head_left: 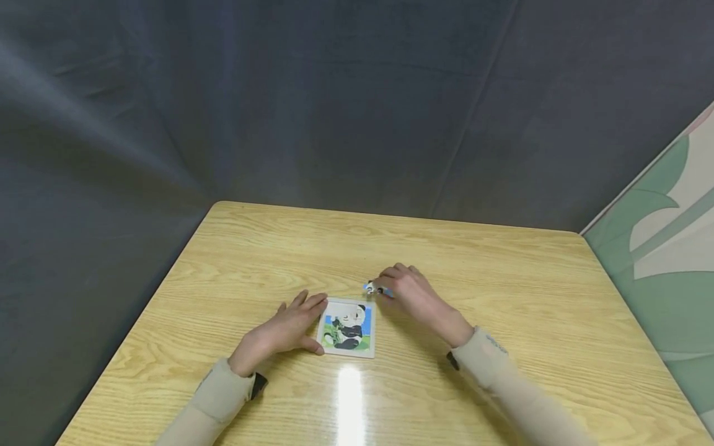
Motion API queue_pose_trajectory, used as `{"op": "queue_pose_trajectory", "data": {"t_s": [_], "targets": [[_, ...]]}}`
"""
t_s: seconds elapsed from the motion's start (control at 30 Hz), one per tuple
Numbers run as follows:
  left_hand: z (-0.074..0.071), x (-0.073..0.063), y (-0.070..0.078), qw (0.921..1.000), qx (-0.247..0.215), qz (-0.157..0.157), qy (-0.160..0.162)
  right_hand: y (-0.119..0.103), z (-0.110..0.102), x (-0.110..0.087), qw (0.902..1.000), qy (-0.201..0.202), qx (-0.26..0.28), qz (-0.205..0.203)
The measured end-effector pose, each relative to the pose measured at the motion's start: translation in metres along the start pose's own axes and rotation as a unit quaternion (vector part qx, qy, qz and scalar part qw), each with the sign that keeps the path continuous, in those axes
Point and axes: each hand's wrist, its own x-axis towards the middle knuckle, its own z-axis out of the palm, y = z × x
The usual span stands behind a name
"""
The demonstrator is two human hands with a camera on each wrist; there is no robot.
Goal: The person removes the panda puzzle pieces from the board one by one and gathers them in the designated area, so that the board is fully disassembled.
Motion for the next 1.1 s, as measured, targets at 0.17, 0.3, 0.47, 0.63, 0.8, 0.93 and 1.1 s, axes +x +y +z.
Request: {"op": "queue_pose_trajectory", "data": {"t_s": [0.17,0.3,0.47,0.63,0.8,0.93,1.1], "targets": [[0.001,0.000,-0.002,1.0000,-0.005,0.003,0.000,0.043,-0.010,-0.029,0.9992,0.023,-0.028,0.018],[0.001,-0.002,-0.002,1.0000,-0.004,0.000,-0.001,0.062,-0.010,-0.047,0.9992,0.001,-0.033,0.024],[0.002,-0.003,-0.002,1.0000,-0.006,0.000,0.001,0.071,-0.008,-0.058,0.9994,-0.025,-0.017,0.014],[0.001,-0.002,0.000,0.9999,-0.010,0.007,0.001,0.069,-0.008,-0.061,0.9997,-0.011,0.017,0.012],[0.001,-0.002,0.000,0.9999,-0.011,0.002,0.001,0.036,-0.008,-0.045,0.9986,0.002,0.051,0.015],[0.001,0.000,0.000,0.9999,-0.013,0.000,0.005,-0.002,-0.001,-0.025,0.9972,-0.017,0.071,0.016],[0.002,0.000,0.000,0.9999,-0.016,-0.003,0.004,-0.031,0.012,-0.009,0.9965,-0.042,0.070,0.019]]}}
